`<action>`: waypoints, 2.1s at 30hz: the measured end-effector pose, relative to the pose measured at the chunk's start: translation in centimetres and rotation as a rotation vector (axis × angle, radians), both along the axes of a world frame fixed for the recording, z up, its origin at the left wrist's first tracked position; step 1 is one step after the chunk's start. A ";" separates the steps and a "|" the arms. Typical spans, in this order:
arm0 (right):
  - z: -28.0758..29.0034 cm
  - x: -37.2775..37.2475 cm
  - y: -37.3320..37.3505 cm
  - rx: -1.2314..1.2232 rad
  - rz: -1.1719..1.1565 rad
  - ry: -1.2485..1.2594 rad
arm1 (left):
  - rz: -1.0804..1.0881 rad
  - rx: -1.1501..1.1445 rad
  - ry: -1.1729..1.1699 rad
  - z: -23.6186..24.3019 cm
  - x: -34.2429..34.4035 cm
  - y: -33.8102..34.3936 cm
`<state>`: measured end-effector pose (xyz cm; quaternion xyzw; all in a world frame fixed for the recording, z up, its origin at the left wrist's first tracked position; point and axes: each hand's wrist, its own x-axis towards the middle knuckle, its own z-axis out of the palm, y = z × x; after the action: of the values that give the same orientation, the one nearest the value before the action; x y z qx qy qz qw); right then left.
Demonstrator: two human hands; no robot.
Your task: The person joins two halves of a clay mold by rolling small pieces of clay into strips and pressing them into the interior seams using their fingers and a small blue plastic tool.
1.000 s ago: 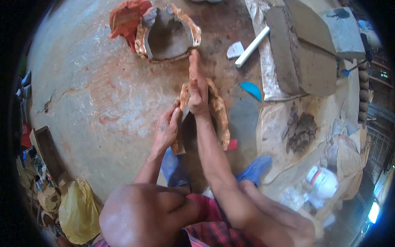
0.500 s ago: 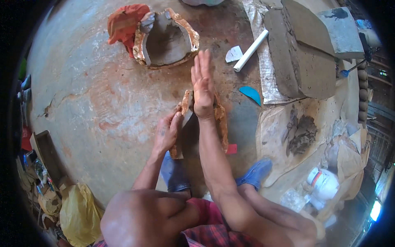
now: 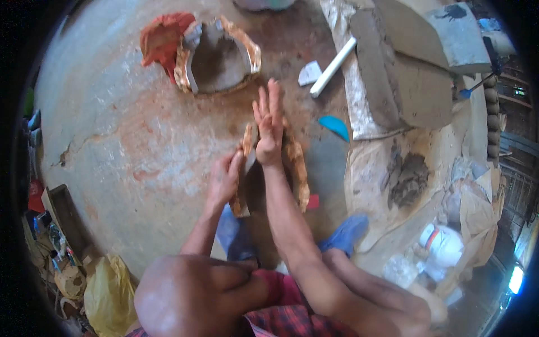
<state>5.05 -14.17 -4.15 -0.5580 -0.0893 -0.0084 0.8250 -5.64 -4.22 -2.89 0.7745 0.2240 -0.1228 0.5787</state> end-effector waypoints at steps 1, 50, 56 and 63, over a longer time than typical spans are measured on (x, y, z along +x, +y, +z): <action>0.3 -0.5 -0.2 -0.027 0.063 0.078 | 0.015 -0.013 0.051 0.3 -0.4 0.1; 3.6 3.4 -10.0 -1.447 0.489 -0.040 | -0.150 0.055 -0.068 1.1 1.9 0.2; 3.0 2.0 -10.7 -1.432 0.209 -0.262 | -0.218 0.058 -0.039 1.6 2.6 0.2; 9.8 1.4 -11.9 -1.206 -0.129 0.035 | -0.174 0.094 -0.109 1.3 2.1 0.7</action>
<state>6.45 -26.02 5.63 -0.9314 -0.0305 0.0028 0.3626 -3.57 -3.51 -1.64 0.8228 0.1296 -0.1197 0.5402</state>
